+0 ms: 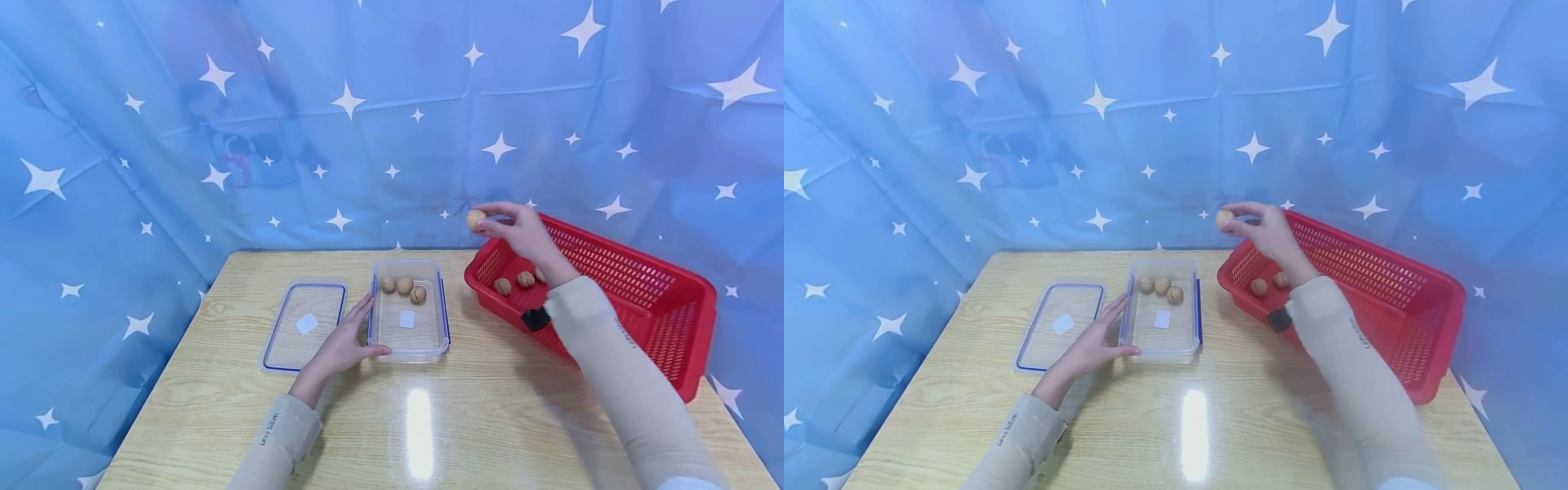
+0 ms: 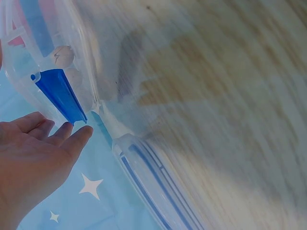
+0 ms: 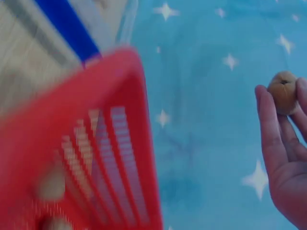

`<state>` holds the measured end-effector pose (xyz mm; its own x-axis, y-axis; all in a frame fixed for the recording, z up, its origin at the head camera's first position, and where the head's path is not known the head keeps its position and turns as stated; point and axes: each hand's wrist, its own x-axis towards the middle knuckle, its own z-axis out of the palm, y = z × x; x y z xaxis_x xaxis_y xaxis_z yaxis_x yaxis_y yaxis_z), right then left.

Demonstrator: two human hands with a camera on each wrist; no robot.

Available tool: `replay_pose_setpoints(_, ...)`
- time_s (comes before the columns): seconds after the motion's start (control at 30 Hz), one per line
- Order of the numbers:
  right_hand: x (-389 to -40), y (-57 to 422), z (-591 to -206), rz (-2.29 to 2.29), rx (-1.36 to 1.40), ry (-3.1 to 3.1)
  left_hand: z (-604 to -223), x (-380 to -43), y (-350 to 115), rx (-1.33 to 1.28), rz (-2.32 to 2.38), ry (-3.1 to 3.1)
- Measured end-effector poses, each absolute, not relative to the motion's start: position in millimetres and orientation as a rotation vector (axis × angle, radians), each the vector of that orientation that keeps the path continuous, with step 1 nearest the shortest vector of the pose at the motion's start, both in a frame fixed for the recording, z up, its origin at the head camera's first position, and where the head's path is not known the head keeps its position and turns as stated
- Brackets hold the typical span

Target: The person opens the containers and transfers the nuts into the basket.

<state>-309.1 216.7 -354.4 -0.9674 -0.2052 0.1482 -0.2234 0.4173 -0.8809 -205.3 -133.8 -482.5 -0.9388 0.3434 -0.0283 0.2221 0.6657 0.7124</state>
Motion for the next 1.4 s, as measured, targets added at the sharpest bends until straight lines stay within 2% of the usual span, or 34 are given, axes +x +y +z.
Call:
replay_pose_setpoints(0.33,-311.0,300.0,-363.5,1.563,0.120,-2.679,-483.0,-206.5,-133.2,0.476,1.138,2.713)
replay_pose_setpoints(0.73,-312.7,359.5,-415.5,1.384,-0.080,-2.912,-482.5,-206.0,-134.7,0.476,1.139,2.718)
replay_pose_setpoints(1.13,-317.5,390.7,-461.5,1.277,-0.002,-3.157,-485.0,-207.3,-133.5,0.480,1.142,2.709)
replay_pose_setpoints(1.4,-318.7,393.4,-471.4,1.255,-0.031,-3.199,-485.2,-207.9,-134.0,0.470,1.134,2.712)
